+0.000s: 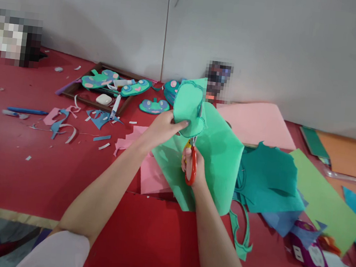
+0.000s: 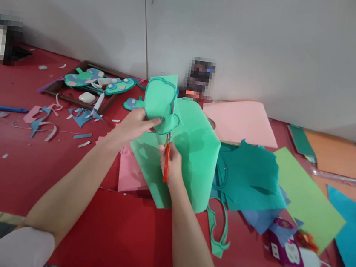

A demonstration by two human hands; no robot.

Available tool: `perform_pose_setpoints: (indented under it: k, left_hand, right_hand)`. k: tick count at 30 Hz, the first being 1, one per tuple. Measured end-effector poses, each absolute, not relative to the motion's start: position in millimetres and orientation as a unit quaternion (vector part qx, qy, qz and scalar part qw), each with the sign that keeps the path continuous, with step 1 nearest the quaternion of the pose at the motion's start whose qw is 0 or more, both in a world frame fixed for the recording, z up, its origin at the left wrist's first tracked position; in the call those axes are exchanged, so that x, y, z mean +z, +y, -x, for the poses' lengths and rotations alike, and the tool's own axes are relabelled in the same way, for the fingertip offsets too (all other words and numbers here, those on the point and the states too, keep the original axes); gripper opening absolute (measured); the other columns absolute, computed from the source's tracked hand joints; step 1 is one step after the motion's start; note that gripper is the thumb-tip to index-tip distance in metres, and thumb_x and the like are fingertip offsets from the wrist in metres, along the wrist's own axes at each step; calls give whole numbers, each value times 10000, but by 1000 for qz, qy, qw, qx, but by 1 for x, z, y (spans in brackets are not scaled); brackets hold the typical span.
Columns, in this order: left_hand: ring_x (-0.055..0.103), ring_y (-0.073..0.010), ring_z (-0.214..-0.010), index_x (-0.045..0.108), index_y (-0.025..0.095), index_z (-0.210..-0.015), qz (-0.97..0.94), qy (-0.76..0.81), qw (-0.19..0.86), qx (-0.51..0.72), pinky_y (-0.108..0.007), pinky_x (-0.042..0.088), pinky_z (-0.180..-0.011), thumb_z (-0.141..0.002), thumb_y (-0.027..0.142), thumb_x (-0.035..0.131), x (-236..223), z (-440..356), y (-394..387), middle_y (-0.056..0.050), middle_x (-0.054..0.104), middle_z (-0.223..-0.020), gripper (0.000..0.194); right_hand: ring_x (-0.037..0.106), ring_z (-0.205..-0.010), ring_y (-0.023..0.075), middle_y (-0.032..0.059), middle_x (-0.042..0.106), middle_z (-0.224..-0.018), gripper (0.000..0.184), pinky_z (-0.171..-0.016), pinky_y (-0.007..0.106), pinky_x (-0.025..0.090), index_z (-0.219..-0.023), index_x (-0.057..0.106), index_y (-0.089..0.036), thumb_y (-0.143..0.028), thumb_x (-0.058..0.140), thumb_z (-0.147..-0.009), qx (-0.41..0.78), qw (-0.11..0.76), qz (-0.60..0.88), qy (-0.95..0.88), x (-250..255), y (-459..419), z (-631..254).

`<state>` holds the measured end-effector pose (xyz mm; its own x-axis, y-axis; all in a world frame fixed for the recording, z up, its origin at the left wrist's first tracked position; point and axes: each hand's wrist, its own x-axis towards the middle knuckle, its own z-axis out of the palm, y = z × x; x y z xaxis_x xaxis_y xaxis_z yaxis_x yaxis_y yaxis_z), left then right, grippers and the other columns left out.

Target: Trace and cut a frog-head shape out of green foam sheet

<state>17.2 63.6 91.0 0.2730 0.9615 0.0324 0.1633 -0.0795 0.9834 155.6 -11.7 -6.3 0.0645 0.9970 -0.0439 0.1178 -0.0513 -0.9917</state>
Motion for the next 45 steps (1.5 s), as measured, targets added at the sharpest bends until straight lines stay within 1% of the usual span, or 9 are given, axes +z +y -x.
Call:
perform_pose_setpoints:
  k: [6,12,19,23,28,35,40,45]
  left_hand:
    - [586,-135,-653,621,141,-804,-623,462,497,390,-247,469,-623,-754,301,586,92,-17,63,-30,638,-729,172]
    - [556,-124,-607,598,157,-747,-619,462,492,403,-237,425,-580,-789,377,539,91,-16,63,-8,595,-672,231]
    - [520,-115,-585,568,158,-703,-624,481,466,402,-236,391,-550,-795,398,534,92,-16,63,5,549,-632,260]
    - [526,-113,-605,581,155,-729,-623,480,465,407,-230,395,-556,-798,392,529,91,-16,63,5,568,-663,253]
    - [540,-124,-663,612,149,-781,-623,477,462,413,-238,412,-616,-798,393,524,88,-16,64,-2,594,-719,260]
    - [522,-130,-684,602,145,-775,-629,468,452,426,-249,410,-652,-800,414,509,85,-15,66,-10,583,-731,286]
    - [517,-128,-670,594,147,-775,-629,477,443,426,-243,396,-623,-795,419,516,86,-16,65,-4,583,-723,284]
    - [521,-128,-672,603,143,-785,-631,469,448,427,-245,400,-629,-795,421,518,86,-16,66,-10,596,-735,291]
  right_hand:
    - [328,-409,79,-72,362,-487,399,-396,215,290,-713,397,-222,-604,457,-812,462,470,555,-507,-6,-11,-155]
    - [325,-408,77,-76,359,-480,412,-395,217,287,-694,383,-221,-609,472,-800,459,467,559,-510,-5,-11,-155]
    - [321,-407,79,-72,358,-482,404,-386,223,280,-704,391,-219,-601,475,-804,458,470,559,-507,-7,-10,-155]
    - [319,-409,81,-70,356,-485,401,-382,225,280,-709,400,-218,-599,481,-803,458,470,559,-506,-9,-10,-155]
    - [317,-410,80,-69,355,-495,396,-379,226,280,-718,401,-217,-595,485,-802,463,473,558,-500,-10,-10,-154]
    - [314,-410,74,-73,353,-498,387,-380,221,273,-726,404,-212,-580,492,-804,462,475,559,-499,-11,-10,-154]
    - [320,-414,75,-77,358,-494,377,-388,218,273,-740,414,-212,-571,513,-793,462,477,560,-496,-10,-10,-154]
    - [319,-419,75,-76,355,-489,371,-389,218,266,-721,416,-213,-559,535,-783,469,481,561,-484,-8,-11,-152]
